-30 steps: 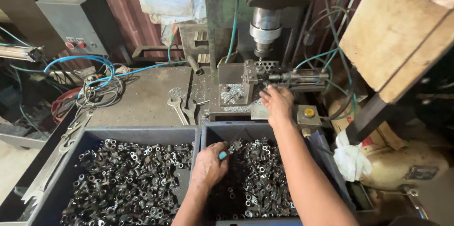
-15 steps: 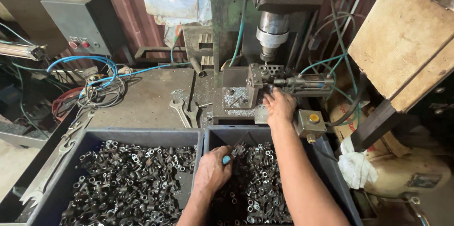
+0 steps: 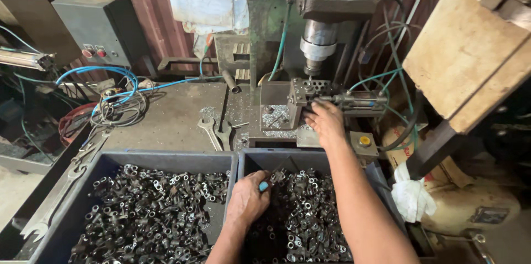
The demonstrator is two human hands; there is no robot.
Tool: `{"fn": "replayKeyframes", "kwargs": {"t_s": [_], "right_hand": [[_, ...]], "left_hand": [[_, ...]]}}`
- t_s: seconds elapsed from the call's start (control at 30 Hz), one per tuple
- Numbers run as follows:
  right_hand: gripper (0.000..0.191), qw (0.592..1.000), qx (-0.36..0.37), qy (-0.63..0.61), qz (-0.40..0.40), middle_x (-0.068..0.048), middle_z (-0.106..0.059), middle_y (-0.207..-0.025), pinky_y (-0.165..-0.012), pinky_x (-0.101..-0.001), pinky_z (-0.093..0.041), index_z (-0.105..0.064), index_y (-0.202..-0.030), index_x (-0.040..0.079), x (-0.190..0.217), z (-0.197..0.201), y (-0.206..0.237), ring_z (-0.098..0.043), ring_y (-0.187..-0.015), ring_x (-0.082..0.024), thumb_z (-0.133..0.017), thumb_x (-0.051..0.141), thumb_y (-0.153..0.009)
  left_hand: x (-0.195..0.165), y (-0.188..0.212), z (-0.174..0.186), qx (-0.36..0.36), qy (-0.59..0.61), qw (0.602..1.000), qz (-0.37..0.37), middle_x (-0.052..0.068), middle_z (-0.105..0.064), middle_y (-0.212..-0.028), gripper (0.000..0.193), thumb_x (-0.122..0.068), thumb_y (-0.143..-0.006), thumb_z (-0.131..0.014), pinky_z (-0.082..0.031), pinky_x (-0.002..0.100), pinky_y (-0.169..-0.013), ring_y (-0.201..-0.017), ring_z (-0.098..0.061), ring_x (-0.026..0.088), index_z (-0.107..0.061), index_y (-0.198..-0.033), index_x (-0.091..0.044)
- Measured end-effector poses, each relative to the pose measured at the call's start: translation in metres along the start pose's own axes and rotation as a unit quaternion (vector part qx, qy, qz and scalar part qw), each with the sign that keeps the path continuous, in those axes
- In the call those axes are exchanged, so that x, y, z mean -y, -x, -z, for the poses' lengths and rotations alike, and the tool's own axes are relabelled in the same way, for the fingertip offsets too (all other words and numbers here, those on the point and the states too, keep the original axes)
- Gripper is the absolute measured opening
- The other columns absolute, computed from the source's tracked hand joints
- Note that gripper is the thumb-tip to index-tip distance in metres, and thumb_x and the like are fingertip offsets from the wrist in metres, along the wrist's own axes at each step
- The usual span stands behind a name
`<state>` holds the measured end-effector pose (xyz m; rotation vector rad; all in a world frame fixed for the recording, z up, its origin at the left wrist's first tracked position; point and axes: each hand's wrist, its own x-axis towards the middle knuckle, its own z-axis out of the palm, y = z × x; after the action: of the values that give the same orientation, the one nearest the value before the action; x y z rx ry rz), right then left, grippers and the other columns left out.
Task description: The person repeatedly picks small metal parts from a bin, places them into a drill press fixture, and presses a button to operate the machine. The person then removes the processed parts and returns them to the bin, continuing the cycle.
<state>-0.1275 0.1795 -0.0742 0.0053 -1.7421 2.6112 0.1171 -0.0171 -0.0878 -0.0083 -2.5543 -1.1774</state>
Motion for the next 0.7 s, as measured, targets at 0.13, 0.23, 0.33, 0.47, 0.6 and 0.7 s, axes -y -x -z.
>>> {"fn": "replayKeyframes", "kwargs": {"t_s": [0.13, 0.23, 0.33, 0.47, 0.6, 0.7], "right_hand": [[0.038, 0.950, 0.060, 0.276, 0.134, -0.010, -0.074, -0.118, -0.087, -0.0372, -0.057, -0.065, -0.131, 0.008, 0.030, 0.015, 0.050, -0.072, -0.103, -0.023, -0.069, 0.018, -0.094], [0.041, 0.797, -0.060, 0.592, 0.105, -0.007, -0.076, -0.113, -0.093, -0.0413, -0.052, -0.068, -0.131, 0.022, 0.053, 0.034, 0.098, -0.070, -0.106, -0.027, -0.070, 0.033, -0.092], [0.036, 0.722, -0.061, 0.612, 0.317, -0.011, -0.073, -0.119, -0.094, -0.0450, -0.053, -0.071, -0.123, 0.014, 0.066, 0.063, 0.136, -0.067, -0.110, -0.034, -0.071, 0.029, -0.091], [0.041, 0.695, -0.078, 0.630, 0.337, -0.013, -0.072, -0.119, -0.093, -0.0471, -0.052, -0.069, -0.125, 0.011, 0.076, 0.084, 0.148, -0.064, -0.110, -0.037, -0.070, 0.029, -0.088], [0.042, 0.691, -0.077, 0.639, 0.329, -0.013, -0.071, -0.117, -0.093, -0.0478, -0.051, -0.069, -0.124, 0.010, 0.081, 0.079, 0.150, -0.065, -0.109, -0.037, -0.070, 0.028, -0.086], [0.041, 0.693, -0.039, 0.668, 0.267, -0.010, -0.072, -0.121, -0.098, -0.0451, -0.052, -0.070, -0.125, 0.014, 0.095, 0.072, 0.155, -0.066, -0.113, -0.034, -0.069, 0.034, -0.090]], "left_hand": [[0.001, 0.000, -0.001, -0.001, -0.010, 1.000, -0.011, 0.018, -0.074, -0.106, 0.026, -0.011, -0.082, -0.067, -0.055, 0.046, -0.088, -0.100, -0.068, 0.040, -0.074, -0.106, -0.008], [0.004, -0.003, -0.001, -0.007, -0.012, 1.000, -0.007, 0.017, -0.075, -0.106, 0.025, -0.011, -0.082, -0.066, -0.055, 0.045, -0.089, -0.101, -0.069, 0.040, -0.074, -0.105, -0.009], [0.007, -0.002, -0.003, 0.000, -0.010, 1.000, 0.000, 0.018, -0.074, -0.109, 0.027, -0.012, -0.083, -0.066, -0.055, 0.046, -0.089, -0.101, -0.068, 0.041, -0.073, -0.108, -0.009], [0.009, -0.003, -0.004, -0.007, -0.034, 0.999, -0.024, 0.019, -0.073, -0.110, 0.034, -0.010, -0.078, -0.066, -0.053, 0.047, -0.092, -0.104, -0.067, 0.041, -0.072, -0.111, -0.008], [0.009, -0.004, -0.004, 0.005, -0.052, 0.999, -0.014, 0.019, -0.073, -0.110, 0.034, -0.011, -0.078, -0.067, -0.053, 0.046, -0.093, -0.105, -0.067, 0.040, -0.071, -0.112, -0.008], [0.007, -0.004, -0.004, 0.014, -0.068, 0.998, -0.001, 0.019, -0.073, -0.109, 0.032, -0.013, -0.081, -0.067, -0.053, 0.047, -0.093, -0.104, -0.067, 0.041, -0.071, -0.111, -0.008]]}}
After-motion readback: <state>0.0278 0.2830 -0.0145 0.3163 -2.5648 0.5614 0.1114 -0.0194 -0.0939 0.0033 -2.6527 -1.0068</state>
